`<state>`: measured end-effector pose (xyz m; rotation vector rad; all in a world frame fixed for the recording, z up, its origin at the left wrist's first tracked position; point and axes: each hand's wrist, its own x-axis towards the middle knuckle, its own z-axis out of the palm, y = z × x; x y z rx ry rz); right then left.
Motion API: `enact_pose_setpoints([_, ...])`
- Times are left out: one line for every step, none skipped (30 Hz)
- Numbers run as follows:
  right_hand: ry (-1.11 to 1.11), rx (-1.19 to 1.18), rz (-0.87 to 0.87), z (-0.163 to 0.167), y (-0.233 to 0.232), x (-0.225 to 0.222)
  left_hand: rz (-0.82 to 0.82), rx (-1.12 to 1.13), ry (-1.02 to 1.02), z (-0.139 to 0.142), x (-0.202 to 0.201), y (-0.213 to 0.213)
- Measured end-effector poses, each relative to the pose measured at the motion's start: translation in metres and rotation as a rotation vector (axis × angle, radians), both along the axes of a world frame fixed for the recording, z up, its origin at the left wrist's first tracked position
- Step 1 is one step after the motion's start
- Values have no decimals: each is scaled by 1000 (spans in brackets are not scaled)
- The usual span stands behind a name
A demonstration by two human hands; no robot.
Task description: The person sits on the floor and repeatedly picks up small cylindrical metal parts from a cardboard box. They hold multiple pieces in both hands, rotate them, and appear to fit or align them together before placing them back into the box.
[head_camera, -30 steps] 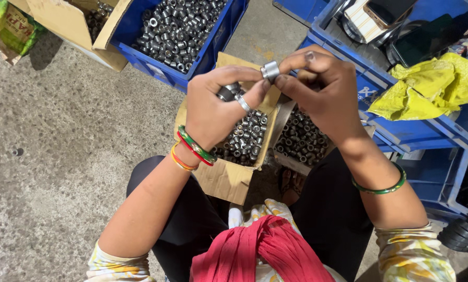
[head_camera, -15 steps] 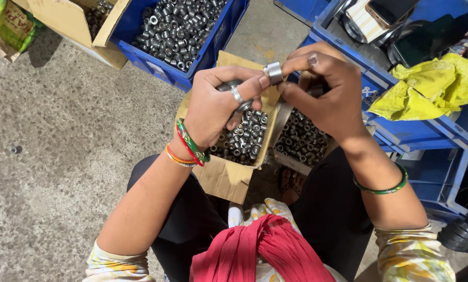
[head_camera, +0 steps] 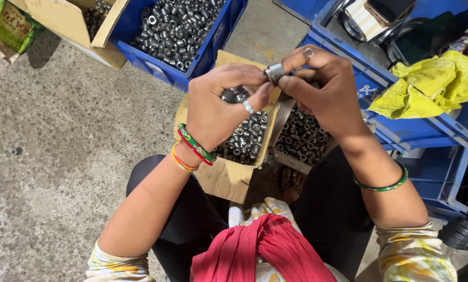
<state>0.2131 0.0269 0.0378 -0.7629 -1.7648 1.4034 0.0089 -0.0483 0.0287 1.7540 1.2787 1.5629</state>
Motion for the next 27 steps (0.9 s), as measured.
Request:
enact_pose_setpoints([1, -45, -5, -1, 0, 1, 28, 33, 43, 1, 1, -1])
enact_pose_setpoints([20, -82, 8, -2, 2, 0, 55, 66, 86, 2, 2, -2])
enact_pose_setpoints([40, -120, 21, -4, 4, -1, 70, 92, 140, 4, 2, -4])
enact_pose_setpoints([59, -159, 34, -5, 6, -1, 85, 117, 193, 5, 3, -5])
enact_pose_setpoints([74, -216, 64, -6, 9, 0, 100, 143, 246, 6, 4, -6])
enact_pose_setpoints([90, -274, 93, -6, 12, 1, 110, 194, 321, 7, 3, -6])
enact_pose_setpoints([105, -332, 122, -6, 14, 2, 119, 244, 395, 8, 1, -7])
enact_pose_setpoints([117, -359, 141, -6, 15, 3, 129, 294, 469, 9, -1, -7])
enact_pose_setpoints([130, -386, 161, -5, 16, 3, 134, 297, 487, 9, -1, -8])
enact_pose_setpoints([143, -412, 180, -5, 16, 3, 140, 302, 505, 9, -2, -8])
enact_pose_setpoints([123, -391, 154, -4, 15, 3, 145, 307, 523, 8, -2, -7])
enact_pose_setpoints([103, -370, 129, -4, 14, 2, 126, 266, 442, 8, -1, -7])
enact_pose_setpoints([83, -349, 103, -3, 12, 1, 107, 224, 361, 7, 0, -7])
enact_pose_setpoints([65, -294, 73, -2, 9, 2, 88, 182, 280, 6, 2, -7])
enact_pose_setpoints([47, -240, 44, -2, 6, 2, 98, 192, 254, 5, 3, -5])
enact_pose_setpoints([29, -184, 14, -2, 4, 3, 107, 203, 227, 4, 3, -3])
enact_pose_setpoints([14, -83, 0, -2, 3, 3, 117, 215, 200, 3, 4, -1])
enact_pose_setpoints([-2, 17, -14, -2, 2, 3, 78, 148, 124, 3, 4, 0])
enact_pose_setpoints([-18, 117, -28, -2, 2, 4, 38, 81, 48, 3, 4, 1])
enact_pose_setpoints([-43, 233, -37, -3, 3, 4, -3, 14, -27, 2, 3, 1])
enact_pose_setpoints([-68, 348, -46, -5, 4, 4, -50, -149, -174, 2, 2, 2])
enact_pose_setpoints([-93, 464, -53, -5, 5, 4, -98, -312, -321, 2, 1, 3])
enact_pose_setpoints([-83, 507, -43, -6, 6, 4, -149, -476, -466, 2, 0, 3])
enact_pose_setpoints([-72, 550, -33, -6, 8, 5, -182, -524, -531, 2, -2, 3])
enact_pose_setpoints([-61, 593, -24, -6, 9, 5, -216, -572, -597, 2, -3, 4])
enact_pose_setpoints([-56, 615, -8, -6, 9, 6, -250, -619, -663, 3, -4, 5])
enact_pose_setpoints([-51, 635, 9, -5, 10, 7, -271, -650, -700, 3, -5, 6])
